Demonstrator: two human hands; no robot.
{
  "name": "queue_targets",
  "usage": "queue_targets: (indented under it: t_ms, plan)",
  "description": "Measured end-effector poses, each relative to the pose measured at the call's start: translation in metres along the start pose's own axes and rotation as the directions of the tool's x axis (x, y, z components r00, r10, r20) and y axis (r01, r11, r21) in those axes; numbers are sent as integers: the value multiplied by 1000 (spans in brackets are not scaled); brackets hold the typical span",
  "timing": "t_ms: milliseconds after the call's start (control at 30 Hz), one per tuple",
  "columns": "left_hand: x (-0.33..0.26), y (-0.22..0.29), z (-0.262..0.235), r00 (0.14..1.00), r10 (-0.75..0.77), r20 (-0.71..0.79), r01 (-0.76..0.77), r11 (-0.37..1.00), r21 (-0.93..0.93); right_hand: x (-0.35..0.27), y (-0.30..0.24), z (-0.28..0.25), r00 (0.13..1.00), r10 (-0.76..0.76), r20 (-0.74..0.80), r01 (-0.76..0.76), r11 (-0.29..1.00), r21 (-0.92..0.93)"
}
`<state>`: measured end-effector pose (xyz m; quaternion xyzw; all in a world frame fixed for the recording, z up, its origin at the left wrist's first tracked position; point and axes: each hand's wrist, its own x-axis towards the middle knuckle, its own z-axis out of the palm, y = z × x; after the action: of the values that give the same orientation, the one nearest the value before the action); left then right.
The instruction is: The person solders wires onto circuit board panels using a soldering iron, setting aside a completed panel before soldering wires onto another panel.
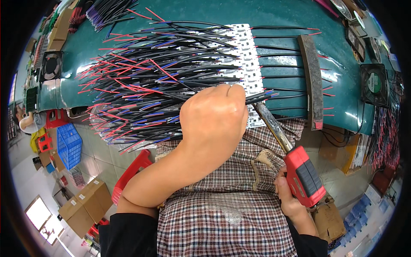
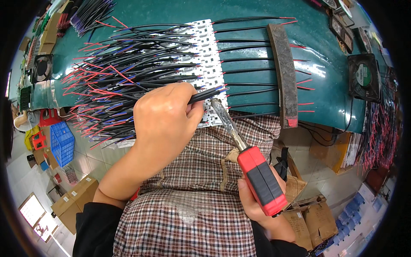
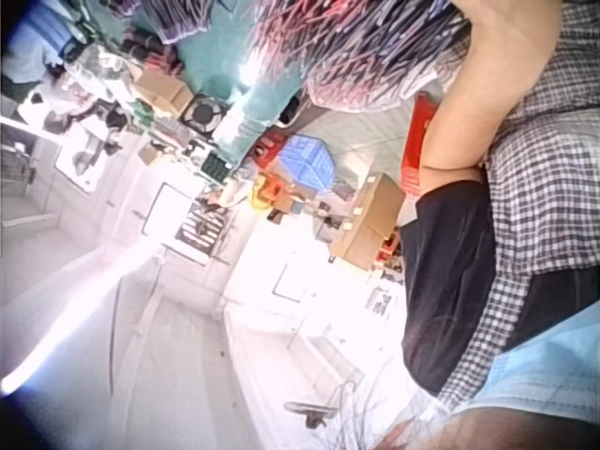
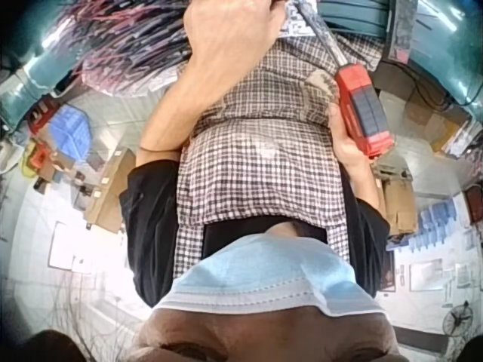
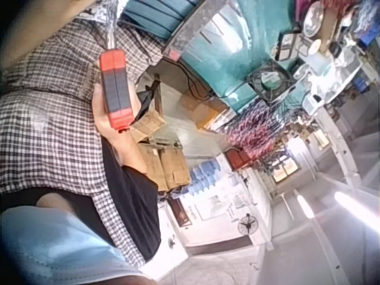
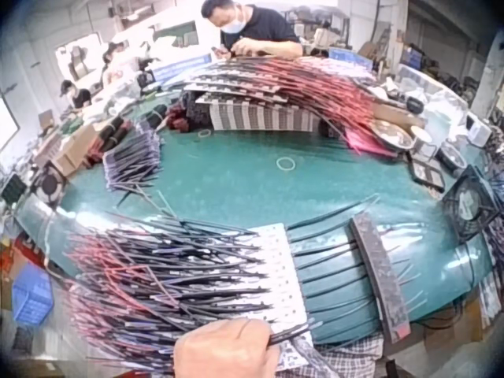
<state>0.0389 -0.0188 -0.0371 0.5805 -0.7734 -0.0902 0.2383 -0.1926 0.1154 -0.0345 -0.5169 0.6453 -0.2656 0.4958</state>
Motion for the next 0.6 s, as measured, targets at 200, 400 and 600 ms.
queue_targets:
  t_ms: [200,400,600]
  plan:
    - [1,0,0,1000,-5,9,5,1000,-3,-2,3,0,997,-75,4,75,996,-57]
    - [1,1,2,1000,-8,5,8,1000,6,2,0,-2,995,-89,42,91,995,-48]
    - [0,3,3,1000,-12,0,12,1000,15,5,-1,-2,989,-126,72,130,990,-46]
